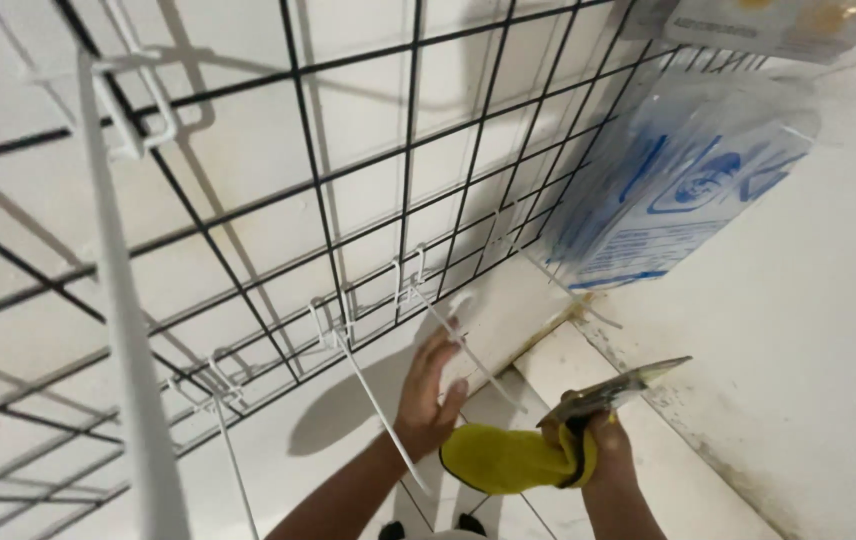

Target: Wiping down packaged automotive parts like light bulbs and brake pads with a cloth before organizing them on a wire rack.

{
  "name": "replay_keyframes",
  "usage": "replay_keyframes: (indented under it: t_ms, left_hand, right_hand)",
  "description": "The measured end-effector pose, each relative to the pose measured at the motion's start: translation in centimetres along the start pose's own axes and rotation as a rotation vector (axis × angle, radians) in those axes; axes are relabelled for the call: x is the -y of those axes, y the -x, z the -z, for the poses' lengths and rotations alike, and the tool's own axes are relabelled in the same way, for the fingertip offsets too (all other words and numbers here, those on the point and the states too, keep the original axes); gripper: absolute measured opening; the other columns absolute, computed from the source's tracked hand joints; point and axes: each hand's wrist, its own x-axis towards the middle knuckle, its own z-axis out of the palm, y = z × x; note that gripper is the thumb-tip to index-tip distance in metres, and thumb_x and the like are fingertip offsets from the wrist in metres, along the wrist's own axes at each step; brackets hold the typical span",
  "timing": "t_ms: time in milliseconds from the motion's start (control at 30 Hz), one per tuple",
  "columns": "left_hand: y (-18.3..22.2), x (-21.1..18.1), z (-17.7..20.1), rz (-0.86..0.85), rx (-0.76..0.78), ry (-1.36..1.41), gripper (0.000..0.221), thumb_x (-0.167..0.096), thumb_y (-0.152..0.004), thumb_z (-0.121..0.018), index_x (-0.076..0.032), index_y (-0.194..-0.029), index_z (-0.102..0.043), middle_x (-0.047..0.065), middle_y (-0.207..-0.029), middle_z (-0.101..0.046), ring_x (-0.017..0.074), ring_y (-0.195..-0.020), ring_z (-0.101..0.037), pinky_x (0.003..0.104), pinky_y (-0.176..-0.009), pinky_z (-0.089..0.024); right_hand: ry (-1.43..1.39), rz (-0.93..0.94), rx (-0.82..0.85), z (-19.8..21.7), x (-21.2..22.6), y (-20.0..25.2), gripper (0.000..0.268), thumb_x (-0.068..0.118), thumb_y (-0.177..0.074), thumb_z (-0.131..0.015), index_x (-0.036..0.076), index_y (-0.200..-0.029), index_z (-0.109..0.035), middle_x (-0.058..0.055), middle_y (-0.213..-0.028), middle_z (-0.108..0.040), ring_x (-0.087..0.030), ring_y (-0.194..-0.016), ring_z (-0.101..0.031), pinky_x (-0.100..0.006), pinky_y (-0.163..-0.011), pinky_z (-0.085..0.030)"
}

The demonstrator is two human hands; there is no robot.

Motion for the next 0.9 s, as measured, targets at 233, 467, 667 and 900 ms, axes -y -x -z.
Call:
replay_keyframes:
  t_ms: [233, 467, 667, 900]
  left_hand:
    - [8.6, 0.2, -2.0, 0.600, 0.554, 0.513, 0.027, -0.021, -0.098, -0.058, -0.001, -0.115, -0.063, 0.006, -0.087, -0.064, 0.0155, -0.070, -0.053, 0.031, -0.064, -0.046]
    - [11.5, 0.4, 0.7, 0.875, 0.638, 0.782, 0.042, -0.022, -0.099, -0.057, -0.001, -0.134, -0.050, 0.014, -0.117, -0.067, 0.0226, -0.103, -0.066, 0.037, -0.093, -0.058]
    - [14.7, -3.8, 5.0, 0.869, 0.692, 1.131, 0.041, -0.010, -0.098, -0.060, 0.001, -0.135, -0.046, 0.016, -0.121, -0.064, 0.0237, -0.108, -0.065, 0.038, -0.098, -0.057]
    - [20.9, -11.5, 8.3, 1.009, 0.880, 1.043, 0.060, -0.003, -0.089, -0.062, 0.001, -0.144, -0.038, 0.014, -0.121, -0.059, 0.0194, -0.107, -0.060, 0.032, -0.092, -0.055]
  right_hand:
    - [0.257, -0.259, -0.437, 14.4, -22.9, 7.1, 0.045, 0.027, -0.080, -0.078, -0.011, -0.102, -0.069, -0.022, -0.080, -0.069, -0.029, -0.070, -0.061, -0.041, -0.063, -0.053]
    - [0.396, -0.255, -0.502, -2.9, -8.5, 13.0, 0.032, -0.007, -0.090, -0.057, -0.008, -0.116, -0.075, -0.017, -0.091, -0.075, -0.022, -0.079, -0.061, -0.033, -0.074, -0.047]
    - [0.510, -0.208, -0.598, -9.8, -9.4, 20.4, 0.024, -0.013, -0.087, -0.060, -0.005, -0.105, -0.074, -0.016, -0.084, -0.075, -0.021, -0.074, -0.061, -0.032, -0.071, -0.049]
    - [0.459, -0.200, -0.745, -12.3, -11.4, 33.4, 0.020, -0.014, -0.091, -0.057, -0.006, -0.105, -0.070, -0.021, -0.088, -0.076, -0.025, -0.073, -0.064, -0.035, -0.066, -0.052]
